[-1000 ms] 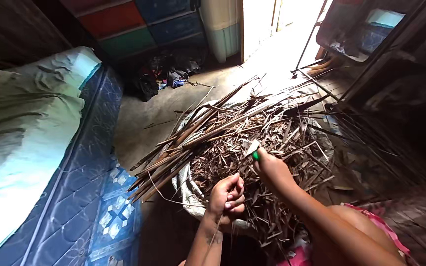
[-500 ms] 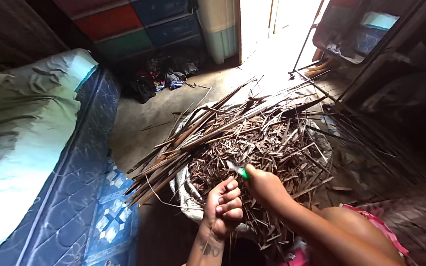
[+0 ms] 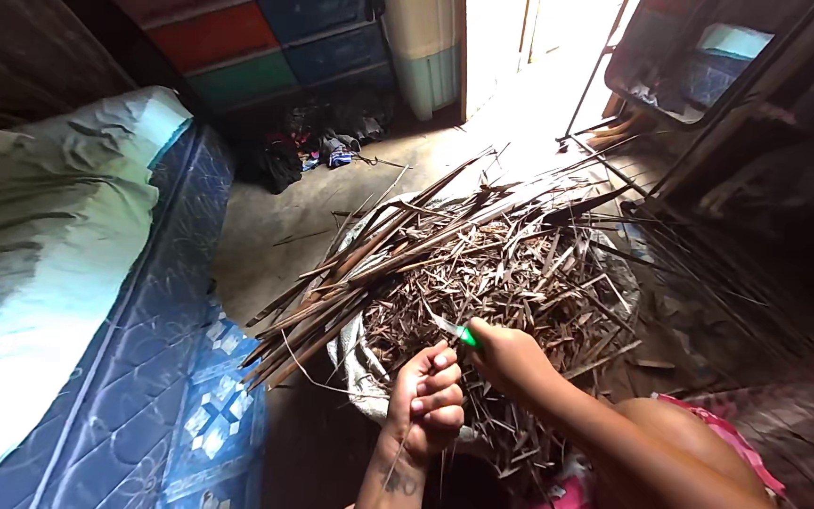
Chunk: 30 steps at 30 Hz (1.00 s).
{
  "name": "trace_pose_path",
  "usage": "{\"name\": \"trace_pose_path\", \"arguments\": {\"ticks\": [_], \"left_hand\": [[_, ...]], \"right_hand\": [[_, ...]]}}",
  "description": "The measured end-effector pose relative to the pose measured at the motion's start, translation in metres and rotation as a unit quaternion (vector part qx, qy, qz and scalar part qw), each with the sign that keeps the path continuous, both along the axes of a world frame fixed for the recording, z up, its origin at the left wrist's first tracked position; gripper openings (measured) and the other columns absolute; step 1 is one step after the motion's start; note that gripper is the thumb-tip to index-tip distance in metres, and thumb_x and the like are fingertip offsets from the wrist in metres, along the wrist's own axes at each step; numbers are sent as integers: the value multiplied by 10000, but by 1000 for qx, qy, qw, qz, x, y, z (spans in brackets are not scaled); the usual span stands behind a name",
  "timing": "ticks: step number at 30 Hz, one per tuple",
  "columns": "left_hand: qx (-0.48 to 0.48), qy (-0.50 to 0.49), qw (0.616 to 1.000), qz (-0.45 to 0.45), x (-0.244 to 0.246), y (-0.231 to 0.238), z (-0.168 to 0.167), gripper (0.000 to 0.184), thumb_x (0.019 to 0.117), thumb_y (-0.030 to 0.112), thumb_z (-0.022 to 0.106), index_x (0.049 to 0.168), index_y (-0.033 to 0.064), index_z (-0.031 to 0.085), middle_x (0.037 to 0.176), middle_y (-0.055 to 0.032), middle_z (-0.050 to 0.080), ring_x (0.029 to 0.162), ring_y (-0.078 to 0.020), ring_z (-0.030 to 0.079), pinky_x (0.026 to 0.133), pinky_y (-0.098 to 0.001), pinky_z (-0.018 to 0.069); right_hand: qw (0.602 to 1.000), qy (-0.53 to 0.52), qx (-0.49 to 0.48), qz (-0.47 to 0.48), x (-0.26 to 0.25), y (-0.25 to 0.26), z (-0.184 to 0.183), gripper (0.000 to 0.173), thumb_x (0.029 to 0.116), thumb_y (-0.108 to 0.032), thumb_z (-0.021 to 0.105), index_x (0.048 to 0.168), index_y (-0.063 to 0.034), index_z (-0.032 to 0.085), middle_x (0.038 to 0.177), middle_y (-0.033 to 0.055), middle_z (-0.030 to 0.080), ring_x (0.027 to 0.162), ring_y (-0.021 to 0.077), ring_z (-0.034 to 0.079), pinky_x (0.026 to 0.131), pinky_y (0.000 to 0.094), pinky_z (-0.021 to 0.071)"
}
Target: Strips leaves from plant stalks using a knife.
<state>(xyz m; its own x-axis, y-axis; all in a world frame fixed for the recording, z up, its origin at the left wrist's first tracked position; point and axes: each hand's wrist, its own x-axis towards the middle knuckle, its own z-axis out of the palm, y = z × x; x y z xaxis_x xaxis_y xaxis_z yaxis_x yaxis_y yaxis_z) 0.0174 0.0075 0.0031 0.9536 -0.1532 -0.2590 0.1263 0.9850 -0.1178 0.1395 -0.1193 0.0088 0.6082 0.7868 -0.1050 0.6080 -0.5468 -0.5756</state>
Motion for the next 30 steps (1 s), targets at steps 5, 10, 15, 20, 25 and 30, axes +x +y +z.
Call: {"name": "trace_pose_path", "arguments": {"ticks": [5,10,15,20,25,30], "left_hand": [[-21,-37,999,-33,0,-1,1,344,1034,207,416,812,95,654,531,73,485,370,-13,470,360,-129,393],[-17,-38,999,-35,-1,1,-1,349,1026,201,428,798,83,664,515,71,478,360,-17,466,350,-131,382],[-2,-40,998,-54,0,-1,-2,361,1034,202,416,758,103,627,498,79,449,348,-7,450,337,-129,371],[38,-58,995,-76,4,-5,-6,332,1014,208,470,739,118,633,512,85,452,347,-1,430,332,-130,352],[108,-49,988,-95,8,-15,-9,387,1045,233,399,723,153,599,516,101,423,341,20,381,329,-119,328],[124,-38,988,-89,11,-20,-10,442,1074,238,328,725,155,586,518,96,448,341,27,385,332,-110,334]], "right_hand": [[974,62,-92,-197,64,-4,0,333,1094,-239,432,1281,-15,594,1112,250,693,1060,431,687,876,624,523],[919,249,234,-194,78,-19,-12,235,1069,-228,471,1161,-52,596,700,-32,476,532,51,439,507,229,399],[781,484,375,-124,54,-8,-12,246,1071,-162,456,1256,-70,588,557,-95,393,402,-2,353,391,160,343],[735,493,444,-138,55,-9,-16,130,1023,-127,539,1093,-85,639,512,-95,409,383,1,381,390,165,380],[747,437,459,-200,57,-9,-19,76,987,-72,592,1034,-74,652,525,-77,453,387,12,388,390,179,383],[904,92,371,-190,55,-11,-29,141,915,-102,640,1016,-14,686,738,-67,588,591,-49,476,567,146,414]]}}
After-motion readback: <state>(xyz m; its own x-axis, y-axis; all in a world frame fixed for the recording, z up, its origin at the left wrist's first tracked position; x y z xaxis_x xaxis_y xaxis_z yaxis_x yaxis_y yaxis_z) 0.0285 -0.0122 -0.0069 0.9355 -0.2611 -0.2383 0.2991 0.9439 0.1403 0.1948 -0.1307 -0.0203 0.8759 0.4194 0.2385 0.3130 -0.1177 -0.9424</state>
